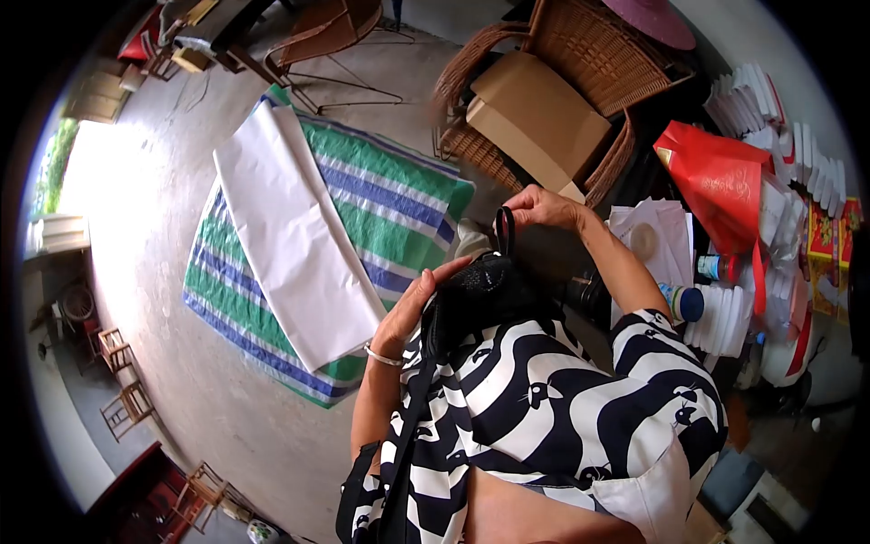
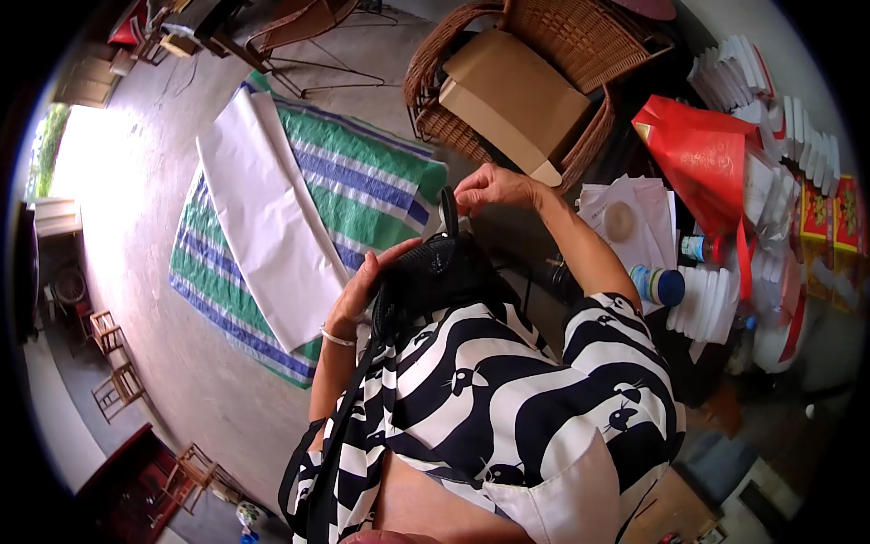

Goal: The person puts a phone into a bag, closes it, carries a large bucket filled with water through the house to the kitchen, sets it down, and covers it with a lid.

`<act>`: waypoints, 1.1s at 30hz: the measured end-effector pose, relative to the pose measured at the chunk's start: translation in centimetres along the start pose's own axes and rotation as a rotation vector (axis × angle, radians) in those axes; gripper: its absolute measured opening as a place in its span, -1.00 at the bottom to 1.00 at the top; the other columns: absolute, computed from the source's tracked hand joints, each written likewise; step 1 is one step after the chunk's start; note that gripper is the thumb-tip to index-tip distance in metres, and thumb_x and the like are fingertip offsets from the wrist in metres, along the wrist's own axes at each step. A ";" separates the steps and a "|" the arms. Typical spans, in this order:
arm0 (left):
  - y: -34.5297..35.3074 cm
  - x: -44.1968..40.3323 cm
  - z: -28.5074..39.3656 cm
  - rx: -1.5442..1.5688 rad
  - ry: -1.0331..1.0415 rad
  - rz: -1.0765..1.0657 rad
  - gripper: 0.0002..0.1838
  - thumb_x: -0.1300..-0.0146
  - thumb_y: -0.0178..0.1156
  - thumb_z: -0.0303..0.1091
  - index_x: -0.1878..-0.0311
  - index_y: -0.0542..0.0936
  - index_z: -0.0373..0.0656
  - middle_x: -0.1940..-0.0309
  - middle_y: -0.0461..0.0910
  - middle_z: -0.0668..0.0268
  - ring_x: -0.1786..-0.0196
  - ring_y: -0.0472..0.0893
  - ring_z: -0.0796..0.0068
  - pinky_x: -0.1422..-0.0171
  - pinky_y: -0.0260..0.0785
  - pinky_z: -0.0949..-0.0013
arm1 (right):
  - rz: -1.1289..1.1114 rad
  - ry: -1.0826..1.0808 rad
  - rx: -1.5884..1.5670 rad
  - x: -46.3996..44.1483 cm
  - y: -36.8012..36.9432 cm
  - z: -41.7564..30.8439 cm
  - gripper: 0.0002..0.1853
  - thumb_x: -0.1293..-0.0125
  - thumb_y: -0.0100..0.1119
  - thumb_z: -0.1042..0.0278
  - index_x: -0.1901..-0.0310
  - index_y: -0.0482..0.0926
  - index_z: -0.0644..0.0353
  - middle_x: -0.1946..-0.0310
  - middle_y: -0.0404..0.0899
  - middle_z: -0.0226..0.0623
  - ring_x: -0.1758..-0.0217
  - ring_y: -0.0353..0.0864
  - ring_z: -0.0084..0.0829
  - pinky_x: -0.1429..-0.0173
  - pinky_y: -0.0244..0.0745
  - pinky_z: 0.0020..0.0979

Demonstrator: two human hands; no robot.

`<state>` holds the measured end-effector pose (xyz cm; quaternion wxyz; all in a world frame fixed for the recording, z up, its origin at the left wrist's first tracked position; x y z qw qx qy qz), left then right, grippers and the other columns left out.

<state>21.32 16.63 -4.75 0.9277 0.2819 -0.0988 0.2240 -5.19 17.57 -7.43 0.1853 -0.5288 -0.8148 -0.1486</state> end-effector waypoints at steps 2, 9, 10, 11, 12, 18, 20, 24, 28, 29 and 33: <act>0.2 2.3 0.2 -0.002 0.045 0.018 -0.06 -0.14 -0.21 0.40 -0.29 0.17 -0.31 -0.23 0.24 0.10 -0.30 0.22 0.31 -0.37 -0.05 0.32 | -0.175 -0.066 -0.126 0.8 3.3 -1.7 -0.63 -0.17 0.18 0.09 0.19 0.59 0.27 0.32 0.59 -0.37 0.25 0.52 -0.54 0.07 0.40 -0.52; 3.7 11.4 2.7 -0.775 0.128 0.275 -0.08 0.03 0.23 0.16 -0.30 0.16 -0.22 -0.22 0.25 0.02 -0.30 0.22 0.14 -0.34 0.02 0.26 | -0.291 -0.206 -0.016 2.0 9.6 -4.7 -0.65 -0.16 0.19 0.10 0.25 0.61 0.28 0.15 0.51 -0.25 0.07 0.46 -0.44 -0.03 0.34 -0.43; 4.1 12.3 2.6 -0.881 0.150 0.326 -0.15 0.01 0.23 0.06 -0.27 0.18 -0.24 -0.15 0.30 0.01 -0.22 0.30 0.09 -0.26 0.12 0.23 | -0.302 -0.192 -0.045 1.8 9.9 -4.9 -0.65 -0.15 0.19 0.11 0.26 0.60 0.29 0.15 0.51 -0.24 0.07 0.46 -0.44 -0.03 0.34 -0.43; 4.5 13.1 2.6 -0.986 0.170 0.378 -0.22 0.00 0.24 -0.03 -0.23 0.21 -0.26 -0.07 0.35 0.00 -0.13 0.37 0.05 -0.18 0.22 0.21 | -0.326 -0.242 -0.024 1.4 10.3 -5.0 -0.72 -0.16 0.19 0.21 0.29 0.60 0.31 0.22 0.53 -0.25 0.13 0.47 -0.47 0.02 0.35 -0.46; 5.1 13.9 2.6 -0.968 0.169 0.397 -0.22 0.00 0.24 -0.03 -0.23 0.21 -0.26 -0.07 0.35 0.00 -0.13 0.37 0.05 -0.18 0.22 0.21 | -0.347 -0.227 -0.016 1.0 10.7 -5.2 -0.72 -0.16 0.19 0.21 0.29 0.60 0.31 0.22 0.53 -0.25 0.13 0.47 -0.47 0.02 0.35 -0.46; 5.9 15.9 1.8 -1.081 0.119 0.527 -0.45 0.06 0.24 -0.34 -0.07 0.38 -0.25 0.35 0.49 0.21 0.37 0.53 0.27 0.24 0.38 0.35 | -0.681 -0.027 0.171 -4.4 13.9 -6.6 -0.84 -0.08 0.17 0.41 0.36 0.58 0.34 0.50 0.50 -0.39 0.40 0.43 -0.59 0.27 0.31 -0.59; 6.1 15.8 1.9 -1.018 0.158 0.601 -0.52 0.06 0.21 -0.44 -0.02 0.43 -0.22 0.41 0.47 0.21 0.40 0.51 0.27 0.28 0.35 0.34 | -0.794 -0.031 0.193 -6.0 15.1 -7.2 -0.81 -0.08 0.20 0.38 0.32 0.59 0.33 0.45 0.51 -0.37 0.36 0.44 -0.59 0.26 0.31 -0.59; 6.0 16.3 2.5 -0.980 0.201 0.667 -0.59 0.09 0.16 -0.56 0.07 0.51 -0.18 0.45 0.45 0.20 0.43 0.49 0.24 0.33 0.32 0.31 | -1.025 -0.054 0.051 -7.8 17.4 -7.0 -0.72 -0.09 0.27 0.28 0.22 0.60 0.29 0.36 0.50 -0.38 0.28 0.43 -0.60 0.24 0.30 -0.58; 5.2 15.3 2.9 -0.936 0.301 0.707 -0.66 0.12 0.13 -0.62 0.18 0.59 -0.18 0.46 0.45 0.20 0.44 0.48 0.23 0.35 0.32 0.31 | -1.166 0.034 0.091 -9.1 18.4 -7.7 -0.68 -0.10 0.27 0.29 0.13 0.58 0.27 0.43 0.44 -0.44 0.33 0.39 -0.61 0.28 0.28 -0.58; 4.9 15.2 3.0 -0.934 0.293 0.716 -0.66 0.12 0.13 -0.62 0.18 0.59 -0.18 0.46 0.45 0.20 0.44 0.48 0.23 0.35 0.32 0.31 | -1.237 0.023 0.126 -9.4 18.6 -7.8 -0.67 -0.11 0.26 0.31 0.10 0.57 0.26 0.45 0.42 -0.46 0.35 0.37 -0.62 0.29 0.28 -0.58; 3.8 14.4 2.8 -0.717 0.239 0.692 -0.68 0.12 0.10 -0.67 0.22 0.61 -0.20 0.46 0.46 0.26 0.43 0.48 0.40 0.35 0.32 0.44 | -1.254 0.075 0.075 -9.7 18.7 -8.5 -0.67 -0.11 0.26 0.30 0.09 0.57 0.26 0.52 0.39 -0.55 0.44 0.31 -0.71 0.37 0.24 -0.63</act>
Point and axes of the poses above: each hand's wrist, its own x-axis away from the middle knuckle, its own y-axis out of the palm, z = x × y, the point moved 3 cm from there along -x, towards the middle knuckle
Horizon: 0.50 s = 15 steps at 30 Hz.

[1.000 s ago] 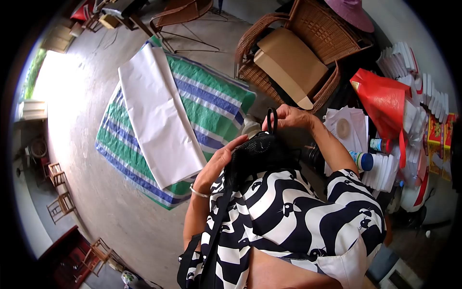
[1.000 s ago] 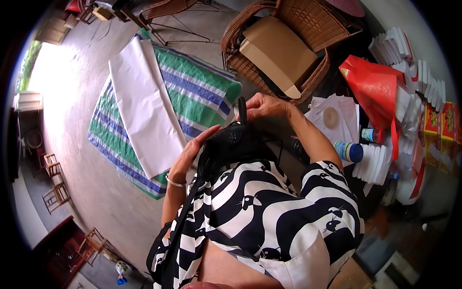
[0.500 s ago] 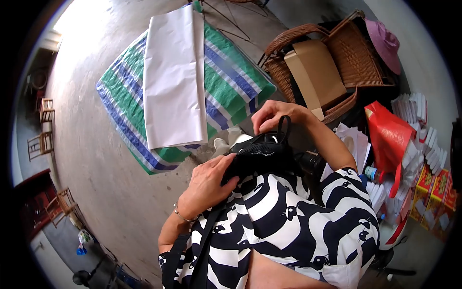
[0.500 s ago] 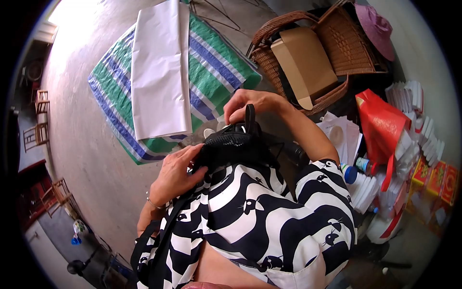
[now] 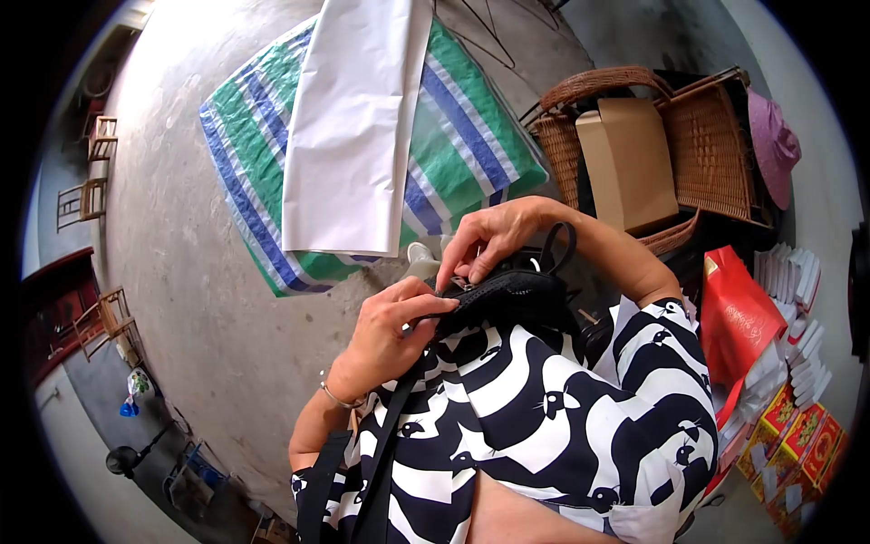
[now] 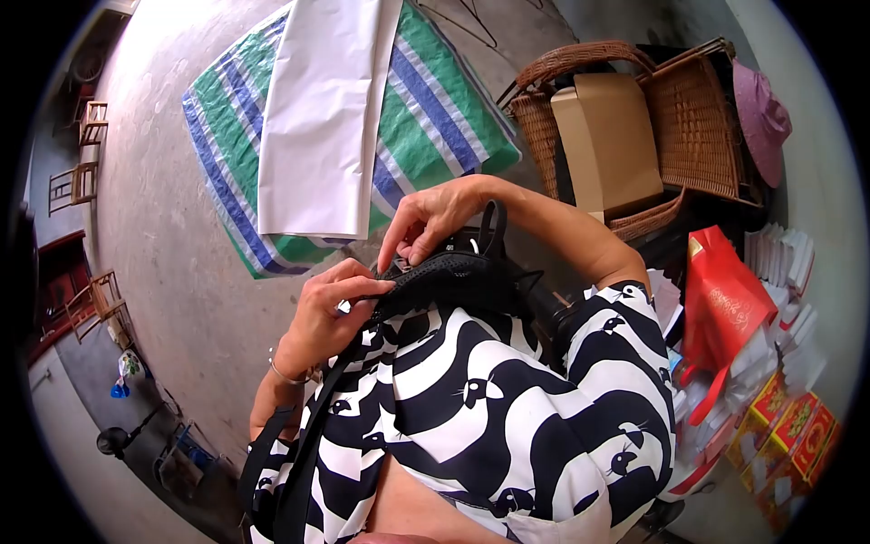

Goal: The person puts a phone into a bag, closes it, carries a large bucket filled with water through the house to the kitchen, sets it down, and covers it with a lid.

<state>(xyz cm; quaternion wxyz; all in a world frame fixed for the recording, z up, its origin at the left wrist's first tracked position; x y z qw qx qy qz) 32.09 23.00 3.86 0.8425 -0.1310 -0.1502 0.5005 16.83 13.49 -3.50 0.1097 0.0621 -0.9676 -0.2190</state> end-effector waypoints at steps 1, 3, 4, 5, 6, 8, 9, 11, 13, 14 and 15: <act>0.0 -0.4 -0.4 0.062 -0.043 -0.019 -0.68 0.11 0.09 -0.68 0.23 0.61 -0.21 0.45 0.46 0.29 0.42 0.48 0.48 0.35 0.31 0.49 | -0.018 -0.017 0.067 -0.1 -0.3 0.0 -0.69 -0.11 0.26 0.34 0.11 0.57 0.26 0.52 0.40 -0.55 0.45 0.32 -0.71 0.37 0.25 -0.64; -0.2 -1.1 -0.8 0.132 -0.080 -0.037 -0.68 0.10 0.09 -0.68 0.23 0.61 -0.21 0.44 0.44 0.32 0.41 0.47 0.54 0.35 0.31 0.53 | -0.033 -0.031 0.143 -0.1 -0.9 0.0 -0.72 -0.11 0.25 0.38 0.13 0.58 0.27 0.53 0.41 -0.55 0.45 0.34 -0.71 0.37 0.25 -0.65; -0.3 -1.4 -0.9 0.205 -0.124 -0.064 -0.69 0.09 0.09 -0.68 0.22 0.61 -0.22 0.43 0.43 0.34 0.39 0.46 0.60 0.34 0.30 0.56 | -0.013 -0.028 0.131 -0.1 -1.2 0.0 -0.74 -0.09 0.26 0.41 0.16 0.58 0.28 0.53 0.42 -0.55 0.45 0.35 -0.71 0.38 0.25 -0.64; -0.4 -1.6 -0.9 0.204 -0.116 -0.065 -0.69 0.09 0.09 -0.68 0.22 0.61 -0.22 0.43 0.43 0.34 0.39 0.46 0.60 0.34 0.30 0.56 | 0.009 -0.024 0.118 0.0 -1.4 0.3 -0.77 -0.08 0.26 0.45 0.19 0.58 0.28 0.53 0.44 -0.55 0.45 0.37 -0.71 0.38 0.25 -0.64; -0.3 -1.8 -1.0 0.233 -0.137 -0.070 -0.69 0.09 0.09 -0.68 0.23 0.61 -0.22 0.42 0.42 0.35 0.39 0.45 0.62 0.35 0.29 0.58 | 0.039 -0.057 0.141 0.0 -1.5 0.3 -0.84 -0.07 0.26 0.45 0.29 0.60 0.27 0.50 0.43 -0.44 0.38 0.40 -0.57 0.30 0.27 -0.51; -0.3 -2.0 -1.0 0.245 -0.155 -0.070 -0.71 0.09 0.09 -0.68 0.25 0.61 -0.22 0.40 0.41 0.36 0.40 0.42 0.64 0.35 0.28 0.61 | 0.101 -0.126 0.203 0.6 -1.8 -0.3 -0.86 -0.05 0.25 0.49 0.31 0.61 0.27 0.50 0.45 -0.43 0.39 0.42 -0.58 0.30 0.30 -0.55; -0.3 -2.1 -0.9 0.247 -0.153 -0.070 -0.71 0.09 0.09 -0.68 0.25 0.61 -0.22 0.40 0.41 0.36 0.40 0.42 0.64 0.35 0.28 0.61 | 0.161 -0.196 0.261 0.9 -1.9 -0.8 -0.88 -0.04 0.24 0.53 0.33 0.62 0.27 0.50 0.48 -0.43 0.40 0.45 -0.59 0.31 0.33 -0.58; -0.3 -2.3 -1.0 0.204 -0.178 -0.075 -0.72 0.08 0.10 -0.66 0.24 0.60 -0.23 0.47 0.37 0.36 0.51 0.36 0.62 0.41 0.23 0.56 | 0.207 -0.238 0.314 1.6 -2.6 -1.0 -0.90 -0.01 0.23 0.56 0.37 0.63 0.26 0.48 0.49 -0.38 0.38 0.48 -0.54 0.27 0.36 -0.56; -0.2 -2.4 -1.4 0.263 -0.216 -0.089 -0.74 0.06 0.13 -0.65 0.24 0.59 -0.23 0.47 0.34 0.39 0.52 0.31 0.66 0.42 0.19 0.58 | 0.190 -0.289 0.274 2.2 -2.9 -1.9 -0.88 0.01 0.22 0.59 0.37 0.63 0.27 0.49 0.51 -0.35 0.37 0.49 -0.54 0.28 0.36 -0.54; -0.1 -2.5 -1.7 0.321 -0.251 -0.100 -0.75 0.05 0.16 -0.64 0.24 0.59 -0.23 0.48 0.31 0.41 0.52 0.27 0.69 0.44 0.16 0.61 | 0.194 -0.272 0.306 2.5 -2.9 -2.2 -0.90 0.00 0.19 0.60 0.38 0.60 0.32 0.45 0.54 -0.26 0.35 0.54 -0.44 0.26 0.41 -0.46; 0.0 -2.6 -1.7 0.318 -0.253 -0.101 -0.75 0.05 0.16 -0.64 0.24 0.59 -0.23 0.48 0.31 0.41 0.52 0.27 0.69 0.44 0.16 0.61 | 0.194 -0.275 0.305 2.7 -3.0 -2.4 -0.90 0.00 0.19 0.60 0.38 0.60 0.32 0.45 0.54 -0.26 0.35 0.54 -0.44 0.26 0.41 -0.46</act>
Point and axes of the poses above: each hand's wrist, its own x-axis away from the middle knuckle, its own y-axis out of the palm, z = x × y, the point moved 3 cm from there along -x, towards the middle knuckle
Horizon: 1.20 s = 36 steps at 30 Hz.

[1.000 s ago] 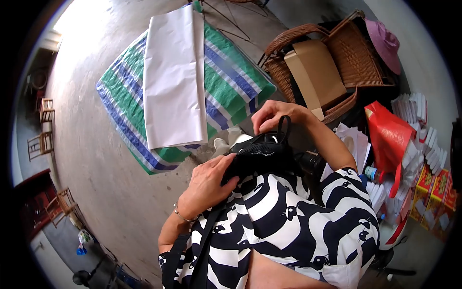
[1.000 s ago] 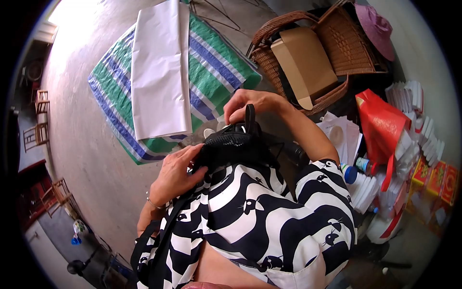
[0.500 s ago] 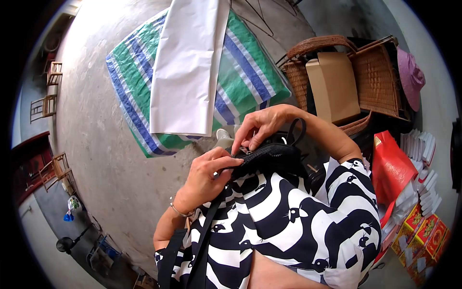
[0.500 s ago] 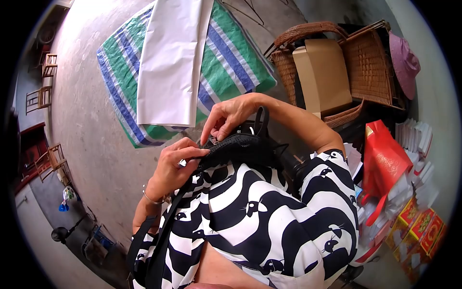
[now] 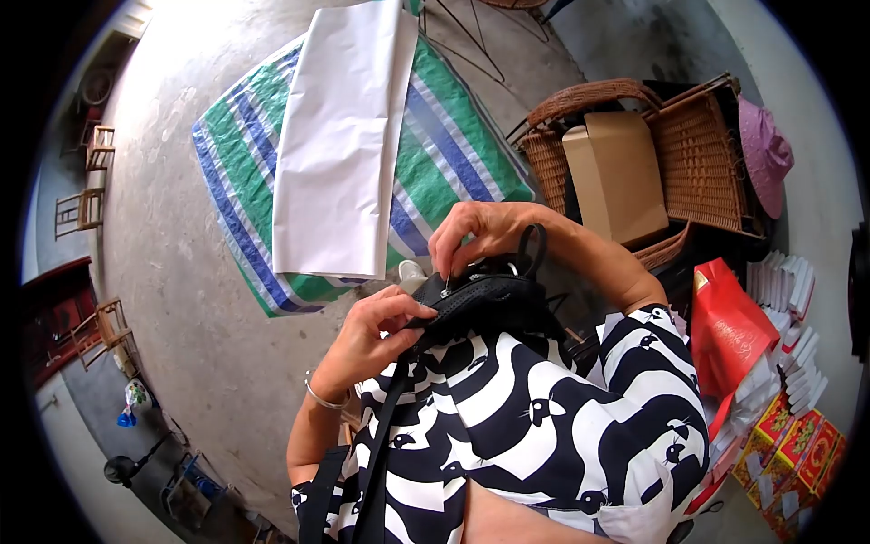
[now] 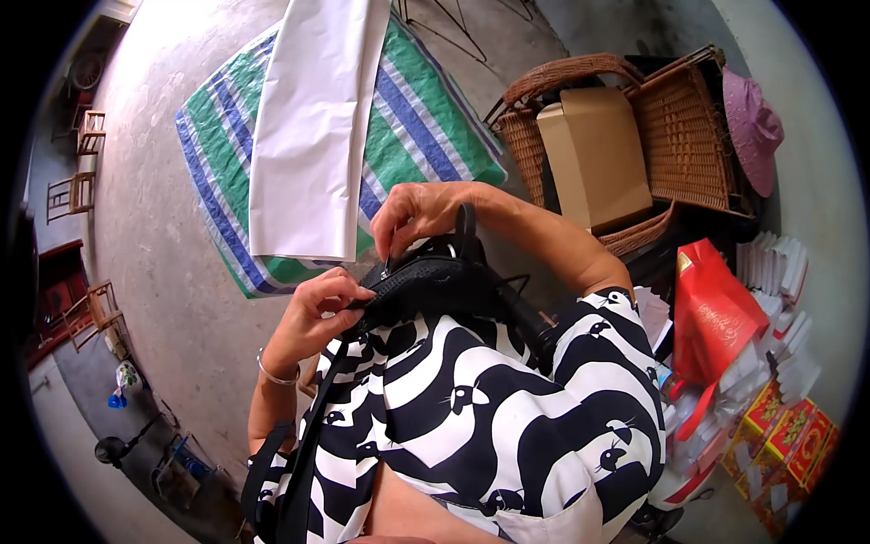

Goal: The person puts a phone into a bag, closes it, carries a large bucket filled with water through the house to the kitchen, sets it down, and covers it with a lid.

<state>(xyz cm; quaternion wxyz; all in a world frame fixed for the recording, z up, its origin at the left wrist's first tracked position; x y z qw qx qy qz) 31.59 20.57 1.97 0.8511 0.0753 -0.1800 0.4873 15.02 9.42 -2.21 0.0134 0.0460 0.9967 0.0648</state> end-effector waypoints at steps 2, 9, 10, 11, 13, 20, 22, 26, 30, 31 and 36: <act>0.1 -0.3 0.0 0.064 -0.002 -0.006 -0.81 -0.01 0.25 -0.55 0.24 0.58 -0.25 0.46 0.30 0.46 0.50 0.24 0.76 0.44 0.13 0.67 | 0.022 -0.062 0.040 0.2 -0.3 -0.4 -0.91 0.00 0.19 0.60 0.39 0.60 0.32 0.47 0.54 -0.27 0.37 0.54 -0.43 0.28 0.40 -0.46; 0.4 -0.8 -1.2 0.454 -0.197 -0.070 -0.81 -0.08 0.27 -0.44 0.26 0.50 -0.26 0.40 0.40 0.53 0.42 0.33 0.84 0.46 0.11 0.76 | 0.017 -0.076 0.132 0.9 -0.8 -2.5 -0.92 0.00 0.20 0.60 0.40 0.59 0.31 0.47 0.53 -0.28 0.38 0.53 -0.40 0.30 0.38 -0.46; 0.7 -1.0 -1.1 0.452 -0.195 -0.074 -0.81 -0.08 0.27 -0.44 0.26 0.50 -0.26 0.40 0.40 0.53 0.42 0.33 0.84 0.46 0.11 0.76 | 0.007 -0.056 0.150 0.9 -0.8 -2.5 -0.93 0.00 0.21 0.59 0.41 0.58 0.31 0.47 0.53 -0.28 0.39 0.53 -0.40 0.30 0.38 -0.45; 0.9 -1.0 -0.8 0.485 -0.155 -0.048 -0.78 -0.09 0.26 -0.45 0.20 0.50 -0.28 0.42 0.41 0.53 0.42 0.33 0.83 0.45 0.11 0.75 | -0.002 -0.036 0.167 0.9 -0.8 -2.6 -0.93 0.00 0.21 0.58 0.42 0.58 0.31 0.47 0.53 -0.29 0.39 0.53 -0.40 0.29 0.38 -0.45; 0.9 -0.9 -0.7 0.517 -0.112 -0.025 -0.74 -0.10 0.25 -0.45 0.14 0.49 -0.29 0.43 0.41 0.52 0.43 0.33 0.83 0.45 0.12 0.75 | -0.016 -0.027 0.223 1.1 -0.8 -2.8 -0.94 -0.01 0.22 0.56 0.43 0.57 0.31 0.48 0.53 -0.30 0.39 0.52 -0.41 0.29 0.38 -0.44; 0.5 0.1 -2.0 0.436 -0.149 -0.119 -0.57 -0.15 0.19 -0.48 -0.11 0.42 -0.29 0.25 0.48 0.46 0.23 0.41 0.76 0.15 0.27 0.68 | -0.003 0.023 0.304 2.7 -0.6 -2.4 -0.93 0.00 0.24 0.51 0.45 0.56 0.29 0.53 0.51 -0.32 0.40 0.51 -0.41 0.30 0.38 -0.44; 0.5 0.3 -2.2 0.418 -0.151 -0.139 -0.54 -0.15 0.20 -0.46 -0.13 0.39 -0.33 0.17 0.53 0.38 0.14 0.47 0.70 0.03 0.33 0.62 | -0.003 0.045 0.320 3.1 -0.5 -2.4 -0.93 0.00 0.23 0.51 0.45 0.56 0.29 0.52 0.51 -0.32 0.40 0.51 -0.41 0.30 0.38 -0.44; 0.7 0.8 -2.1 0.413 -0.140 -0.138 -0.56 -0.17 0.16 -0.48 -0.15 0.40 -0.28 0.23 0.50 0.46 0.22 0.42 0.76 0.13 0.28 0.67 | 0.040 0.029 0.296 3.9 0.0 -2.4 -0.93 0.00 0.22 0.51 0.46 0.55 0.29 0.53 0.50 -0.31 0.41 0.50 -0.40 0.30 0.38 -0.45; 0.9 1.1 -2.1 0.409 -0.145 -0.147 -0.57 -0.19 0.14 -0.50 -0.15 0.41 -0.22 0.27 0.48 0.53 0.29 0.37 0.81 0.22 0.24 0.72 | 0.096 -0.004 0.269 5.1 0.5 -1.8 -0.92 0.02 0.22 0.50 0.45 0.56 0.29 0.57 0.49 -0.35 0.48 0.48 -0.53 0.37 0.33 -0.50; 0.9 1.1 -2.2 0.406 -0.145 -0.150 -0.57 -0.19 0.14 -0.50 -0.15 0.41 -0.22 0.27 0.48 0.53 0.29 0.37 0.81 0.22 0.24 0.72 | 0.108 0.014 0.253 5.4 0.6 -1.8 -0.92 0.01 0.21 0.50 0.44 0.56 0.29 0.57 0.50 -0.35 0.47 0.48 -0.53 0.35 0.34 -0.50; 1.2 1.0 -1.9 0.441 -0.125 -0.157 -0.57 -0.20 0.13 -0.49 -0.17 0.40 -0.22 0.30 0.48 0.54 0.30 0.37 0.81 0.23 0.24 0.71 | 0.151 -0.001 0.210 6.5 1.1 -1.4 -0.91 0.01 0.21 0.50 0.43 0.56 0.29 0.55 0.50 -0.34 0.44 0.50 -0.52 0.31 0.36 -0.51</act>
Point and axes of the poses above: each hand's wrist, its own x-axis away from the middle knuckle, its own y-axis out of the palm, z = x × y, the point moved 3 cm from there along -x, towards the middle knuckle
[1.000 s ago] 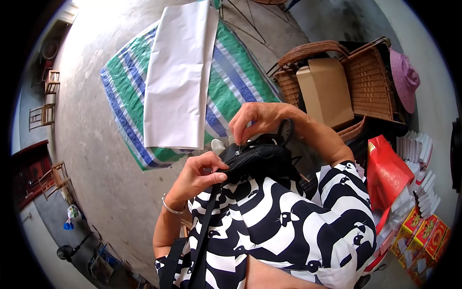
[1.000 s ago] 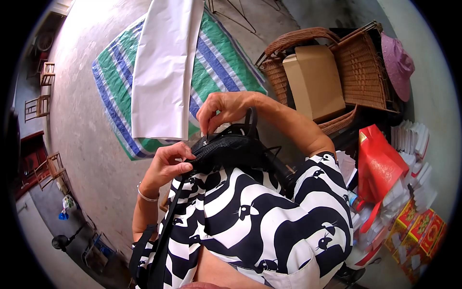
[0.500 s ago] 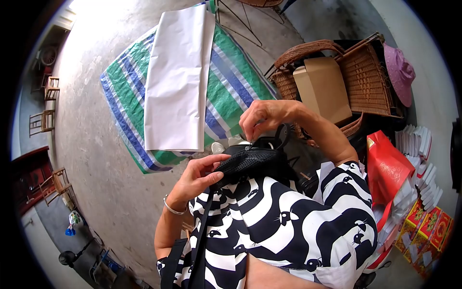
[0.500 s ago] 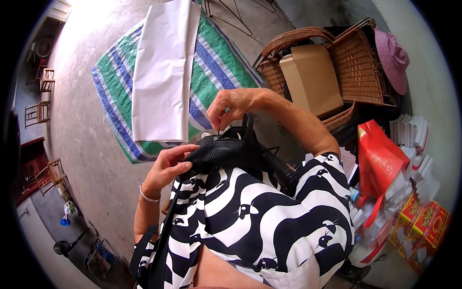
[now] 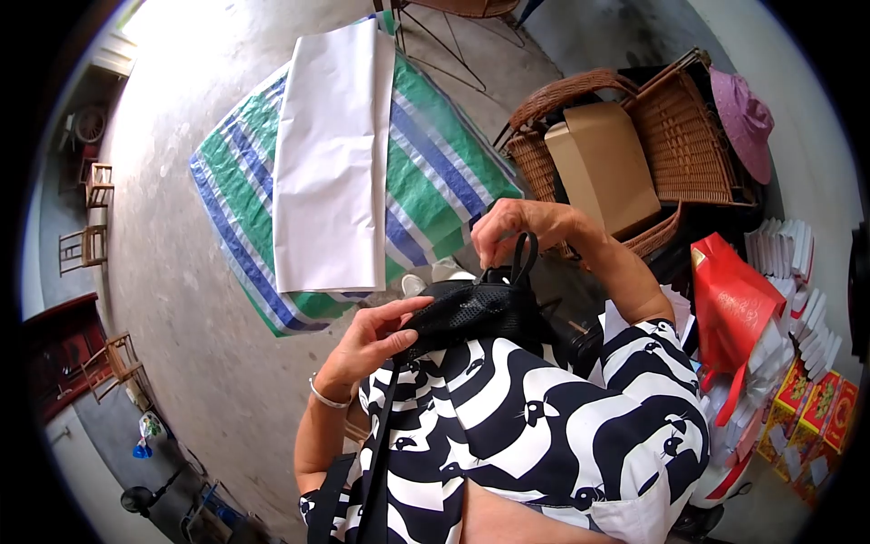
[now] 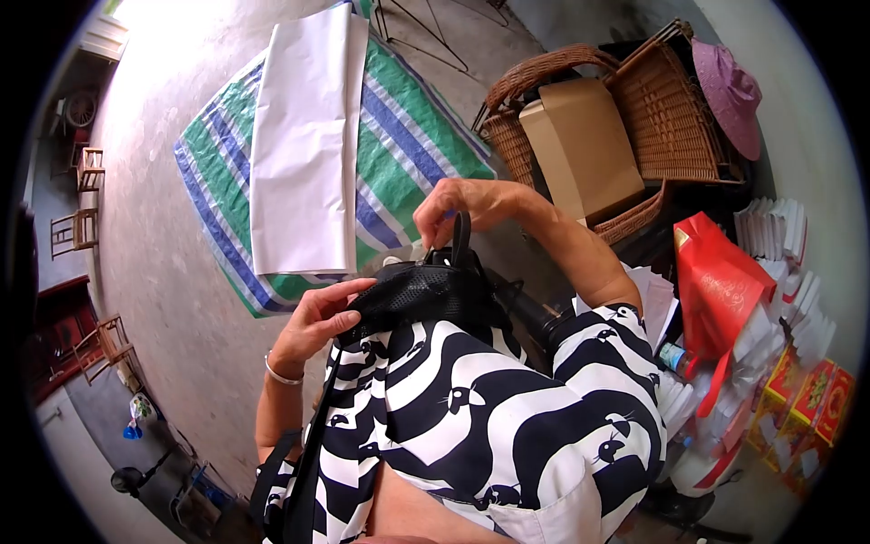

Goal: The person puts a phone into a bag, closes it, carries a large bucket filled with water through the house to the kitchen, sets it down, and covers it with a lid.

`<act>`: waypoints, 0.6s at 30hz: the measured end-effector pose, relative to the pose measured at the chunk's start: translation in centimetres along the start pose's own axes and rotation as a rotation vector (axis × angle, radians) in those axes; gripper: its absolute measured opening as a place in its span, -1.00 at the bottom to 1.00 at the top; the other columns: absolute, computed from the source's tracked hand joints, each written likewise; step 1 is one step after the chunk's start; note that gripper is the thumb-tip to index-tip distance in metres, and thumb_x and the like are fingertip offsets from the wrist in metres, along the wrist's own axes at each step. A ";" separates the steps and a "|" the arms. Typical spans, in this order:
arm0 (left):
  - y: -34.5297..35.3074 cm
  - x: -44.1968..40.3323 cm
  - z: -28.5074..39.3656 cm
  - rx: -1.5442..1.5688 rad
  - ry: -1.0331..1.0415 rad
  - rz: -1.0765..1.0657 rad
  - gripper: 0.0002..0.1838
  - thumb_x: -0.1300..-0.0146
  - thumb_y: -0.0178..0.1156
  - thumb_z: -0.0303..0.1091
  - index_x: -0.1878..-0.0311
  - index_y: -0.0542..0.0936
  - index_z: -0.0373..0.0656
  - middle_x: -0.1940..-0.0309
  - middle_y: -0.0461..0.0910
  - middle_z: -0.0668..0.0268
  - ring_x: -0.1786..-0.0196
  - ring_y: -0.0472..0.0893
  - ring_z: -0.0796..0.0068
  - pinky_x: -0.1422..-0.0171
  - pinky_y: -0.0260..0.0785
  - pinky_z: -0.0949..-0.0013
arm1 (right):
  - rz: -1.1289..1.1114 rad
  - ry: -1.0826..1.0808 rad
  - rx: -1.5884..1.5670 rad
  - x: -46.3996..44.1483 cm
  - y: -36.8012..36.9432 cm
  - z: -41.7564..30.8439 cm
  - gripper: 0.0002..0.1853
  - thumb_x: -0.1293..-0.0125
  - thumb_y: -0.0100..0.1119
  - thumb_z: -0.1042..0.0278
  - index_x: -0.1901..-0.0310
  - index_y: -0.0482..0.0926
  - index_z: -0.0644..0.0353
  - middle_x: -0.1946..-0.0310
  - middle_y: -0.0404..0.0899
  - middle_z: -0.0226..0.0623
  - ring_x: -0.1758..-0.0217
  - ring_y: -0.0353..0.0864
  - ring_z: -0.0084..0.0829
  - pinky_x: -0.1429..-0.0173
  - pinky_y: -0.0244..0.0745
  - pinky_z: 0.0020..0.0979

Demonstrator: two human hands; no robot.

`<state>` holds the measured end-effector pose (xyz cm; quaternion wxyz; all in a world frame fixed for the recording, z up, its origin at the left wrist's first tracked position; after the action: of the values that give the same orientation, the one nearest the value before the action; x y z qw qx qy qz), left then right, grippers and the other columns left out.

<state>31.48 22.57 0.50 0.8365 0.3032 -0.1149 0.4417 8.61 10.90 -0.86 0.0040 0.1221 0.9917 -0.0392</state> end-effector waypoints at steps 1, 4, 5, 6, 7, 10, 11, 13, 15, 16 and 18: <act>-0.2 0.0 -0.1 -0.009 0.005 -0.001 -0.57 -0.20 0.13 -0.49 -0.17 0.40 -0.22 0.30 0.48 0.54 0.30 0.37 0.81 0.23 0.24 0.71 | 0.011 -0.004 -0.009 0.3 0.1 0.0 -0.91 -0.03 0.19 0.46 0.44 0.56 0.29 0.54 0.51 -0.33 0.42 0.49 -0.48 0.30 0.37 -0.49; -0.5 -0.1 -0.2 -0.006 -0.020 -0.028 -0.57 -0.21 0.12 -0.49 -0.18 0.38 -0.22 0.32 0.46 0.55 0.31 0.35 0.81 0.26 0.22 0.71 | 0.030 -0.023 -0.025 0.4 0.1 -0.6 -0.88 -0.06 0.18 0.40 0.45 0.56 0.29 0.53 0.51 -0.32 0.41 0.49 -0.44 0.30 0.38 -0.47; -0.3 -0.1 -0.1 -0.023 -0.023 -0.066 -0.54 -0.20 0.13 -0.48 -0.19 0.35 -0.27 0.23 0.49 0.47 0.22 0.41 0.76 0.14 0.27 0.67 | 0.034 -0.024 -0.024 0.4 0.2 -0.4 -0.87 -0.06 0.18 0.40 0.45 0.56 0.29 0.53 0.52 -0.32 0.41 0.49 -0.44 0.30 0.38 -0.47; -0.2 -0.1 0.0 -0.039 -0.028 -0.104 -0.51 -0.20 0.14 -0.47 -0.20 0.32 -0.31 0.13 0.51 0.39 0.12 0.46 0.70 0.03 0.32 0.63 | 0.038 -0.023 -0.024 0.4 0.3 -0.3 -0.87 -0.07 0.18 0.39 0.45 0.56 0.29 0.53 0.52 -0.32 0.41 0.50 -0.43 0.30 0.37 -0.48; 0.0 -0.2 0.2 -0.087 -0.016 -0.116 -0.52 -0.20 0.15 -0.42 -0.19 0.33 -0.30 0.19 0.50 0.43 0.18 0.43 0.74 0.14 0.28 0.68 | 0.043 -0.025 -0.017 0.5 0.2 -0.1 -0.87 -0.07 0.18 0.39 0.45 0.56 0.29 0.53 0.52 -0.32 0.41 0.50 -0.43 0.30 0.37 -0.48; 0.4 -0.7 1.5 -0.293 -0.023 -0.123 -0.52 -0.19 0.18 -0.33 -0.16 0.37 -0.28 0.24 0.47 0.44 0.25 0.40 0.75 0.21 0.24 0.70 | 0.033 -0.015 -0.015 0.9 0.3 0.7 -0.86 -0.07 0.19 0.37 0.44 0.56 0.29 0.52 0.52 -0.32 0.41 0.50 -0.45 0.30 0.37 -0.49; 0.7 -0.9 1.7 -0.324 -0.007 -0.093 -0.55 -0.20 0.17 -0.26 -0.10 0.42 -0.30 0.28 0.47 0.44 0.28 0.39 0.72 0.23 0.25 0.66 | 0.049 0.033 -0.071 1.2 0.2 1.1 -0.84 -0.07 0.20 0.35 0.44 0.56 0.29 0.52 0.52 -0.32 0.41 0.49 -0.47 0.30 0.37 -0.49; 0.9 -2.4 1.1 -0.375 0.048 -0.041 -0.60 -0.20 0.15 -0.26 -0.04 0.45 -0.31 0.37 0.46 0.43 0.36 0.36 0.70 0.29 0.24 0.61 | 0.058 0.096 -0.237 1.5 0.2 1.3 -0.79 -0.09 0.24 0.30 0.45 0.56 0.31 0.51 0.52 -0.34 0.40 0.48 -0.52 0.29 0.36 -0.51; 1.6 -3.5 1.9 -0.503 0.121 0.036 -0.66 -0.18 0.12 -0.25 0.09 0.51 -0.34 0.48 0.49 0.33 0.43 0.40 0.59 0.31 0.29 0.49 | 0.071 0.138 -0.255 1.6 0.3 1.5 -0.82 -0.08 0.25 0.35 0.46 0.57 0.32 0.50 0.52 -0.33 0.40 0.48 -0.53 0.28 0.35 -0.53; 2.1 -4.0 2.6 -0.587 0.164 0.027 -0.66 -0.15 0.15 -0.27 0.12 0.52 -0.35 0.48 0.53 0.26 0.42 0.46 0.54 0.28 0.33 0.45 | 0.080 0.160 -0.298 1.6 0.3 1.6 -0.85 -0.07 0.25 0.39 0.46 0.57 0.32 0.50 0.52 -0.33 0.40 0.48 -0.53 0.28 0.35 -0.53; 2.2 -5.0 2.0 -0.634 0.162 -0.026 -0.67 -0.12 0.16 -0.29 0.14 0.52 -0.35 0.49 0.55 0.22 0.43 0.49 0.52 0.28 0.35 0.43 | 0.086 0.167 -0.301 1.8 0.4 1.7 -0.88 -0.05 0.25 0.44 0.45 0.57 0.32 0.50 0.52 -0.34 0.40 0.47 -0.54 0.28 0.35 -0.54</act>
<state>26.99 18.95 0.69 0.9013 -0.0070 -0.1757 0.3958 6.96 11.56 -2.59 -0.0586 0.1653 0.9771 0.1201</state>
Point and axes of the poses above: each hand's wrist, its own x-axis away from the middle knuckle, its own y-axis out of the palm, z = x × y, the point moved 3 cm from there along -x, towards the middle knuckle
